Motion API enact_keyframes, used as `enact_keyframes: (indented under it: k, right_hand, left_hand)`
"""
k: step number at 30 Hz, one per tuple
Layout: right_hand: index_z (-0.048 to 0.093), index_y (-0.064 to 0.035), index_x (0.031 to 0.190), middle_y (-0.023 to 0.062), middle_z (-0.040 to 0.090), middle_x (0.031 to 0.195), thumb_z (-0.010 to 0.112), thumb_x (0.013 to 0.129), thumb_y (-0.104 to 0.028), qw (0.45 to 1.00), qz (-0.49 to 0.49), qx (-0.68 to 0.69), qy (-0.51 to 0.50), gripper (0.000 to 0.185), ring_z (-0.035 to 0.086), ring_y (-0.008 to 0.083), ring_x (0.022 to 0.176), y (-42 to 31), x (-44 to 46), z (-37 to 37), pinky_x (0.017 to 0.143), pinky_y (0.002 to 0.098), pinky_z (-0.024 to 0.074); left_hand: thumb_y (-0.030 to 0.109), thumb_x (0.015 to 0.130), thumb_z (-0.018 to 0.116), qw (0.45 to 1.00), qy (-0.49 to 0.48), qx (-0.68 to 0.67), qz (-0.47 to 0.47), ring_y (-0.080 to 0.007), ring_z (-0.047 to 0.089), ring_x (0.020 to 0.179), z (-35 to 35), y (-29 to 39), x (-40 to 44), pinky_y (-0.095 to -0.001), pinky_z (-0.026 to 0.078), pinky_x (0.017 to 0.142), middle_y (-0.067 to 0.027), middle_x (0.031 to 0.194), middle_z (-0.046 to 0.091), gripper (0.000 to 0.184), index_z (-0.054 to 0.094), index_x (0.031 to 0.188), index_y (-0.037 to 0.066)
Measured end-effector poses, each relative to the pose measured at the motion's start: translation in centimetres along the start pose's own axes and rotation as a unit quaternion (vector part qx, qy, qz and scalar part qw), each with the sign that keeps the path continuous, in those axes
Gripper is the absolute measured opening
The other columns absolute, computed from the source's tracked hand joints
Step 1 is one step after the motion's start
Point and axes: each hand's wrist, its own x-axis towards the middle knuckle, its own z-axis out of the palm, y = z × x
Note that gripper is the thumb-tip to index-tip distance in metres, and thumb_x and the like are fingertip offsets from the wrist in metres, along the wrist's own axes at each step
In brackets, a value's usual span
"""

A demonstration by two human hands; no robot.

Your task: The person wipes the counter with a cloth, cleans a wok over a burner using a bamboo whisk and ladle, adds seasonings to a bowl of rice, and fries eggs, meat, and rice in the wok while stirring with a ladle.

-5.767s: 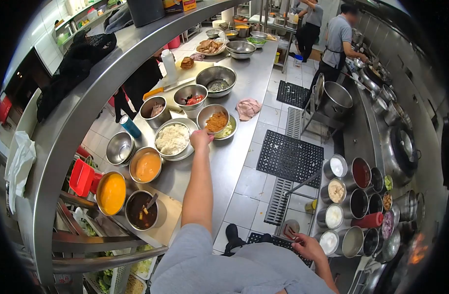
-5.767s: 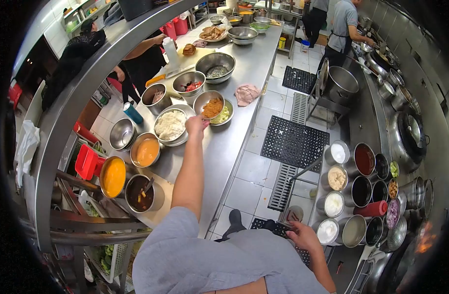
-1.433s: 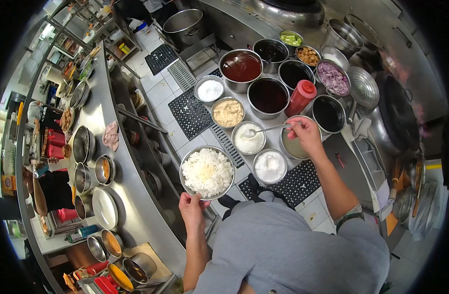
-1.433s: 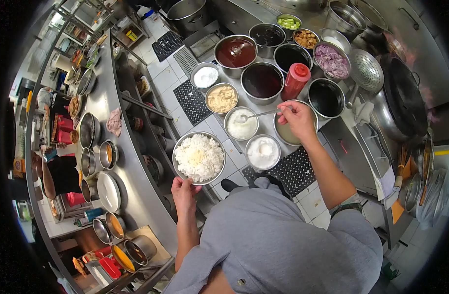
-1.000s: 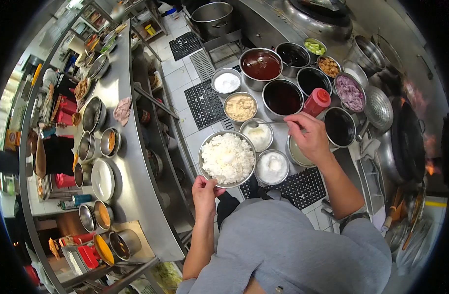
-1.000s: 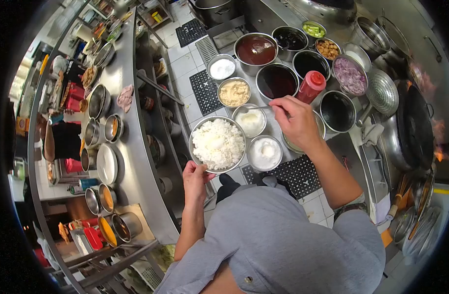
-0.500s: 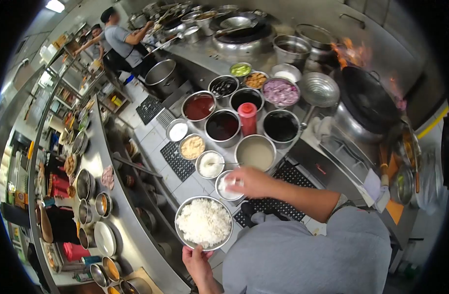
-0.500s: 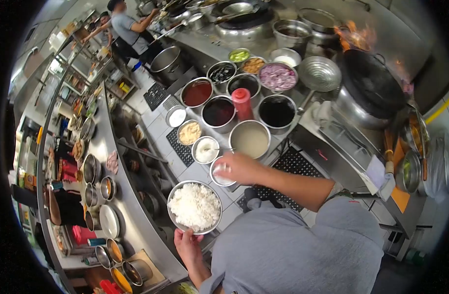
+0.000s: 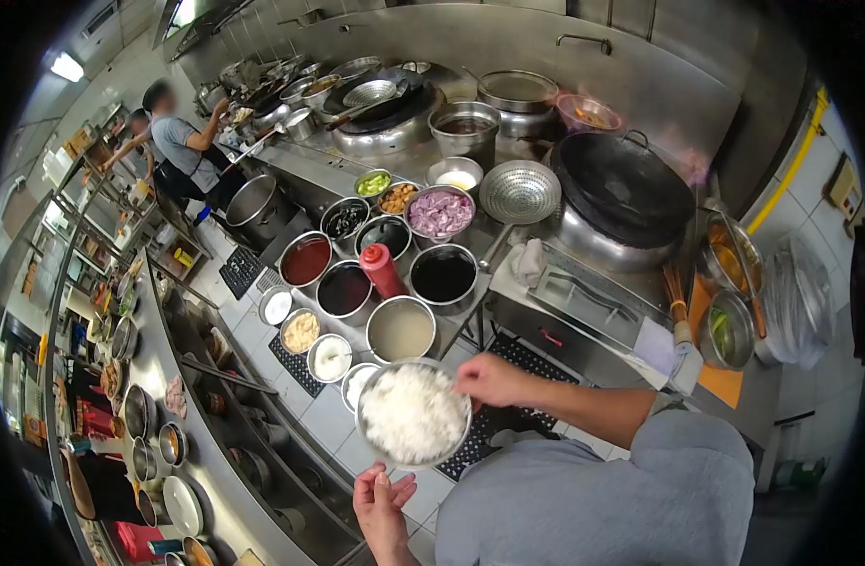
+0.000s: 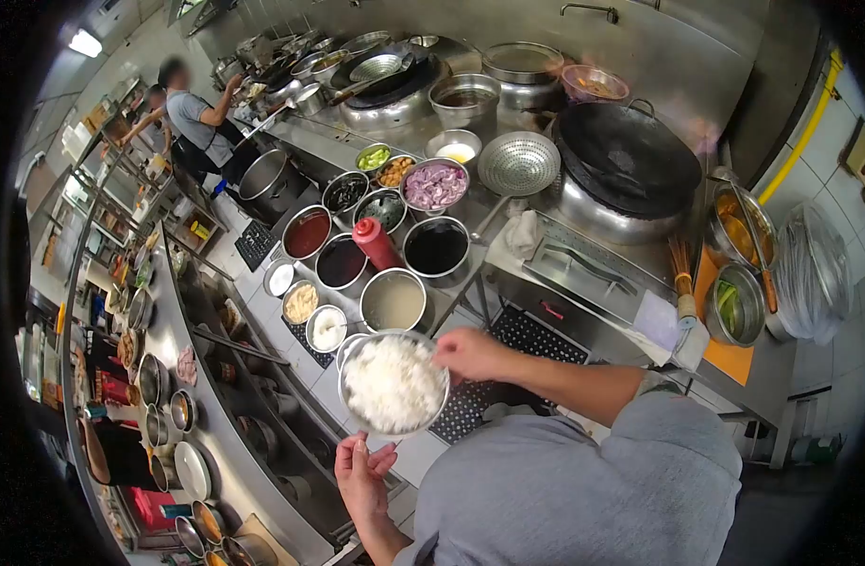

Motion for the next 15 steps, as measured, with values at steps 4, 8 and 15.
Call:
enact_keyframes:
  k: [4, 8, 15]
  right_hand:
    - [0.066, -0.0015, 0.085, 0.0038, 0.066, 0.075, 0.061, 0.092, -0.012, 0.984, -0.030, 0.087, 0.149, 0.014, 0.064, 0.0122, 0.063, -1.0, 0.9, -10.4, 0.056, 0.0274, 0.0548]
    - [0.066, -0.0009, 0.085, 0.0047, 0.066, 0.075, 0.060, 0.091, -0.013, 0.955, -0.064, 0.052, 0.287, 0.015, 0.063, 0.0125, 0.061, -1.8, 3.1, -21.9, 0.055, 0.0275, 0.0544]
    - [0.060, 0.0000, 0.074, 0.0104, 0.063, 0.066, 0.052, 0.089, -0.009, 0.900, -0.030, -0.030, 0.434, 0.020, 0.064, 0.0187, 0.052, 5.6, 15.8, -38.3, 0.045, 0.0311, 0.0543]
  left_hand:
    - [0.017, 0.100, 0.056, 0.999, 0.003, 0.039, 0.017, -0.0241, 0.071, 0.081, 2.9, -0.1, 0.9, -0.0326, 0.061, 0.068, -0.0141, 0.127, 0.058, 0.017, 0.055, 0.111, 0.003]
    - [0.020, 0.099, 0.058, 0.998, 0.028, 0.065, 0.000, -0.0235, 0.070, 0.082, 4.8, -0.5, 2.9, -0.0332, 0.059, 0.069, -0.0148, 0.127, 0.059, 0.023, 0.057, 0.113, 0.003]
    - [0.011, 0.093, 0.059, 0.872, 0.031, 0.288, 0.395, -0.0215, 0.067, 0.091, 16.8, 16.9, -0.9, -0.0324, 0.053, 0.082, -0.0242, 0.128, 0.056, 0.021, 0.060, 0.108, -0.003]
